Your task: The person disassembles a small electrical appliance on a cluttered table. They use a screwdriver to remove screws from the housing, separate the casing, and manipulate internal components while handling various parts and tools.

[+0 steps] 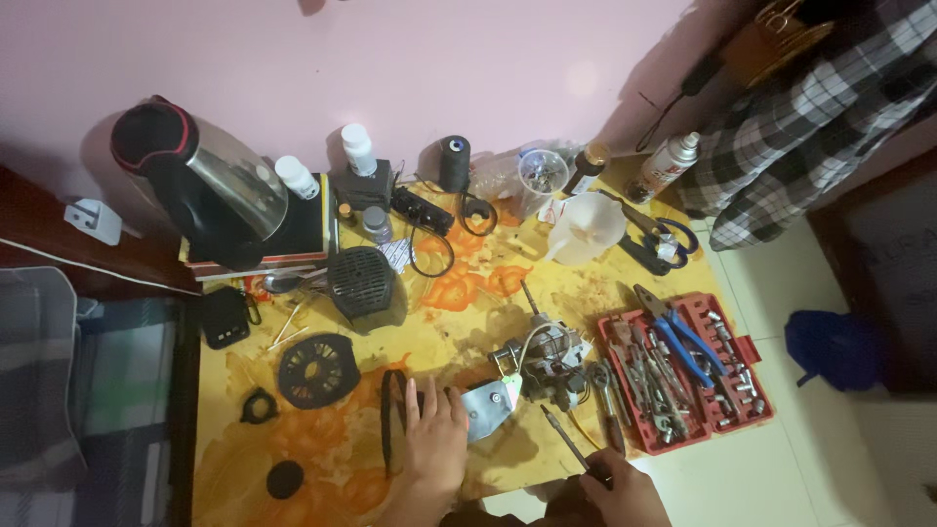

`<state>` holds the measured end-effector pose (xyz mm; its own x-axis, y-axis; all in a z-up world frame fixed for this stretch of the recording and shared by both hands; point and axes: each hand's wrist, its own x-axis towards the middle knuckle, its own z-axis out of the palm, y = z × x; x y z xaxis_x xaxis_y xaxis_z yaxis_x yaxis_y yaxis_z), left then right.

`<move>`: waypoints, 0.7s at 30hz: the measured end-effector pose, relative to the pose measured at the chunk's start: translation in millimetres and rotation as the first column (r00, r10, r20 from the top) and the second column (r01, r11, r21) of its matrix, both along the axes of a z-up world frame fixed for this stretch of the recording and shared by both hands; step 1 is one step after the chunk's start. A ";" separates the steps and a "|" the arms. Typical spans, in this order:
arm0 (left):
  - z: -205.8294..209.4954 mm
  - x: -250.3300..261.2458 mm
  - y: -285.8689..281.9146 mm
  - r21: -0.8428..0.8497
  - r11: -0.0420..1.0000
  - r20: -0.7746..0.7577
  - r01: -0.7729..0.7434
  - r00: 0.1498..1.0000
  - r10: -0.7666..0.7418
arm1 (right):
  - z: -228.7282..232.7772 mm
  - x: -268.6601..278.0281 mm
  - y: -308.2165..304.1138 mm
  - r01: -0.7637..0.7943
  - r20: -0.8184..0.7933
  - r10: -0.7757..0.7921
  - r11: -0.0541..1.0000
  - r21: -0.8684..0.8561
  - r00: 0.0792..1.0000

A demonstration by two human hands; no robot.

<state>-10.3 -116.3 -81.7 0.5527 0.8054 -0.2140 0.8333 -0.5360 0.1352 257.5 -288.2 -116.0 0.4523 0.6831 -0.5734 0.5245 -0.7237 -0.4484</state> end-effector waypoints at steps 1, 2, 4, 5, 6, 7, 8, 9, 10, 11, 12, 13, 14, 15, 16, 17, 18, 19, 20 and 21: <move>-12.3 1.6 -1.0 0.041 0.999 0.038 -0.013 0.999 0.011 | -2.4 3.8 0.6 -0.005 -0.009 0.005 1.000 -0.007 1.000; -24.1 3.2 -2.0 0.082 0.996 0.076 -0.026 0.997 0.020 | -5.0 7.9 1.2 -0.033 -0.010 0.033 0.999 0.015 0.999; -45.1 4.7 -4.0 0.122 0.991 0.004 -0.047 0.999 0.047 | -12.3 17.1 1.6 -0.090 -0.010 0.090 0.994 0.062 0.996; -52.9 5.5 -4.1 0.141 0.988 -0.032 -0.059 0.997 0.064 | -16.9 23.0 3.0 -0.107 -0.032 0.108 0.993 0.041 0.994; -59.1 6.5 -3.2 0.167 0.984 -0.026 -0.054 0.998 0.059 | -22.5 29.3 4.7 -0.125 -0.055 0.126 0.992 0.021 0.991; -63.7 5.9 -2.4 0.194 0.979 -0.023 -0.054 0.998 0.060 | -30.0 35.9 6.1 -0.149 -0.081 0.149 0.989 0.002 0.986; -66.4 5.7 -2.0 0.222 0.974 -0.021 -0.054 0.998 0.061 | -37.7 43.9 6.3 -0.182 -0.083 0.181 0.983 0.001 0.980; -66.6 3.6 -0.7 0.186 0.982 -0.070 -0.039 0.996 0.053 | -46.7 50.8 8.1 -0.214 -0.088 0.214 0.977 0.002 0.973; -64.9 1.7 0.6 0.148 0.989 -0.119 -0.025 0.992 0.043 | -56.3 57.6 9.4 -0.247 -0.092 0.246 0.969 0.004 0.965; -62.4 3.7 1.1 0.107 0.994 -0.163 -0.014 0.986 0.031 | -64.9 66.9 9.0 -0.287 -0.095 0.288 0.958 0.017 0.953; -59.3 7.2 2.9 0.072 0.997 -0.167 -0.031 0.985 0.043 | -73.6 76.9 9.1 -0.327 -0.098 0.329 0.944 0.029 0.939; -55.5 10.5 5.3 0.038 0.998 -0.172 -0.047 0.984 0.053 | -81.9 86.3 8.8 -0.365 -0.100 0.368 0.930 0.043 0.925; -50.8 13.8 7.4 0.004 0.998 -0.176 -0.064 0.982 0.063 | -89.4 93.8 9.0 -0.379 -0.148 0.385 0.923 0.066 0.911; -44.6 17.2 9.3 0.003 0.997 -0.225 -0.079 0.971 0.077 | -95.2 100.2 11.6 -0.390 -0.194 0.401 0.916 0.090 0.896; -37.2 19.9 9.7 0.003 0.996 -0.274 -0.094 0.957 0.091 | -98.9 108.4 15.7 -0.400 -0.238 0.416 0.909 0.115 0.877; -30.6 25.4 7.4 -0.002 0.994 -0.319 -0.111 0.942 0.105 | -99.9 119.3 16.8 -0.377 -0.233 0.388 0.921 0.092 0.892; -23.5 29.9 7.5 -0.032 0.989 -0.343 -0.147 0.931 0.127 | -99.4 126.6 17.1 -0.354 -0.226 0.360 0.933 0.069 0.905; -15.5 34.7 8.3 -0.062 0.981 -0.365 -0.182 0.919 0.147 | -96.6 133.2 17.2 -0.329 -0.216 0.331 0.943 0.044 0.919; -8.2 42.7 7.6 -0.091 0.972 -0.388 -0.217 0.907 0.166 | -92.5 138.1 17.4 -0.304 -0.206 0.302 0.952 0.020 0.931; -0.8 49.9 6.8 -0.137 0.962 -0.453 -0.235 0.879 0.150 | -87.9 138.2 15.4 -0.277 -0.199 0.271 0.961 -0.005 0.942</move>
